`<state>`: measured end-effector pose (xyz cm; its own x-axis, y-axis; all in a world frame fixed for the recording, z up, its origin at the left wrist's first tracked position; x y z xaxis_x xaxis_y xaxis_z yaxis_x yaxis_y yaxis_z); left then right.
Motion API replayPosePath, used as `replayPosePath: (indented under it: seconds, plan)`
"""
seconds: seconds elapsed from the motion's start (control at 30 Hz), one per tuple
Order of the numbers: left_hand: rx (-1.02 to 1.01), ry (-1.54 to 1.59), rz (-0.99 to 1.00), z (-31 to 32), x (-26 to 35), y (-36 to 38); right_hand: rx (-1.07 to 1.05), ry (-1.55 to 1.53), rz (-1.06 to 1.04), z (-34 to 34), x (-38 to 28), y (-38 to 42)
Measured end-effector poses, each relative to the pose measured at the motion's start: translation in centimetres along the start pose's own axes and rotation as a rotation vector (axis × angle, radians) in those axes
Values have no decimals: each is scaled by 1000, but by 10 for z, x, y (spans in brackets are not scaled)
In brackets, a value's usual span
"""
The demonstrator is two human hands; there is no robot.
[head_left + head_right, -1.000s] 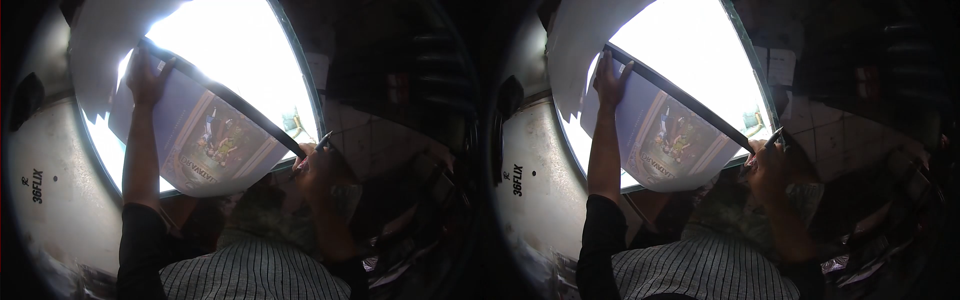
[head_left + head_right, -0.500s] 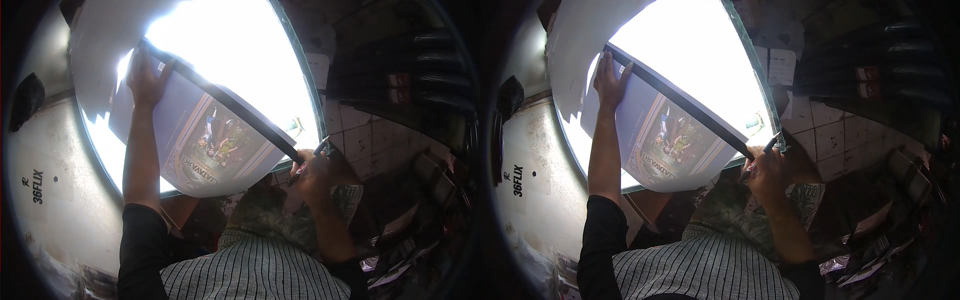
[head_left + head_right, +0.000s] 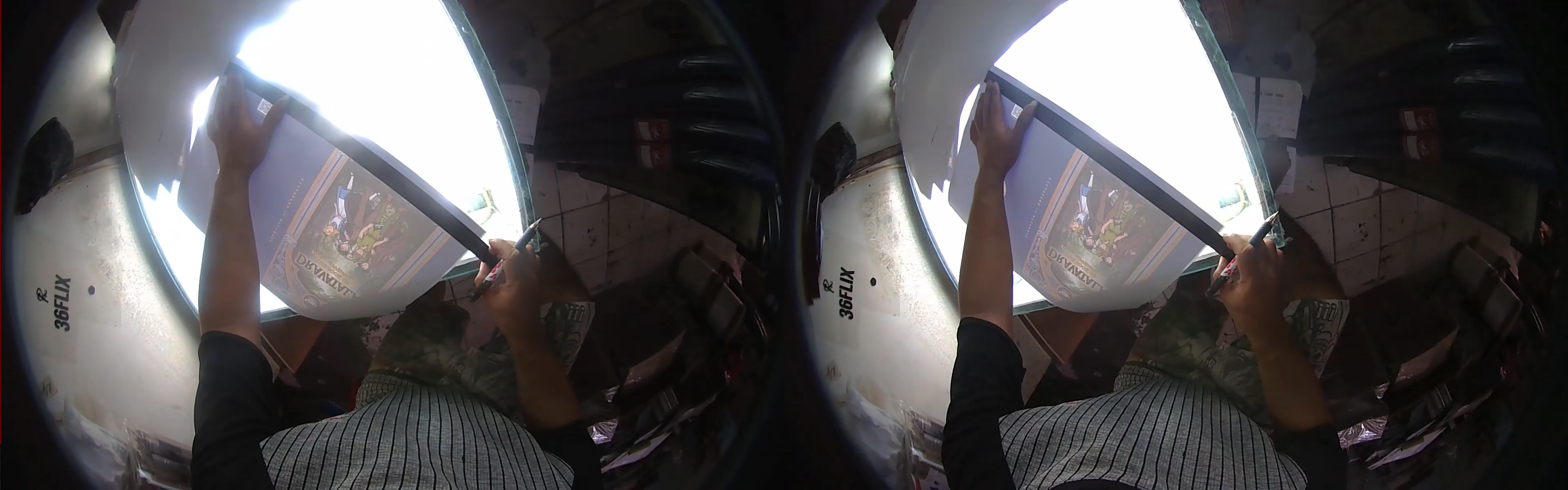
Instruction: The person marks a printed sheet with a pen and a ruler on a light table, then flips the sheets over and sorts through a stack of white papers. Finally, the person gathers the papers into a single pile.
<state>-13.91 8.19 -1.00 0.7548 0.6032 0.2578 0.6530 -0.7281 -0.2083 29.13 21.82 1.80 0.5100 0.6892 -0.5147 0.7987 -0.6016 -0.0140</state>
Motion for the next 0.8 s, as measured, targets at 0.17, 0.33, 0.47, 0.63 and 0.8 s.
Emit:
replayPosePath:
  seconds: [0.17, 0.33, 0.47, 0.63, 0.8]
  plan:
    - [-43, -44, -40, -1, 0, -1, -11, -12, 7, 1, 2, 1]
    - [-64, -49, -55, -3, 4, -3, -21, 0, 8, 3, 2, 1]
    - [-118, -25, -111, -3, 3, -3, -23, -17, 23, 1, 2, 0]
    - [-87, -41, -79, -3, 1, -3, -12, -13, 24, 1, 1, -1]
    - [-155, -74, -131, -1, -1, -4, -30, -20, 53, 4, 3, 1]
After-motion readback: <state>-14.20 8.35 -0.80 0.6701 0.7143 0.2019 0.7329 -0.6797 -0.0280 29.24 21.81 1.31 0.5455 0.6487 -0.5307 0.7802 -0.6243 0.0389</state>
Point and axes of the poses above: each hand's wrist, its own y-axis away from the middle knuckle, its own z-axis out of the palm, x = y × z, the point moved 6 cm from there along -y, towards the middle knuckle, and after that the axes turned 9 degrees about y, right-handed, at the moved point
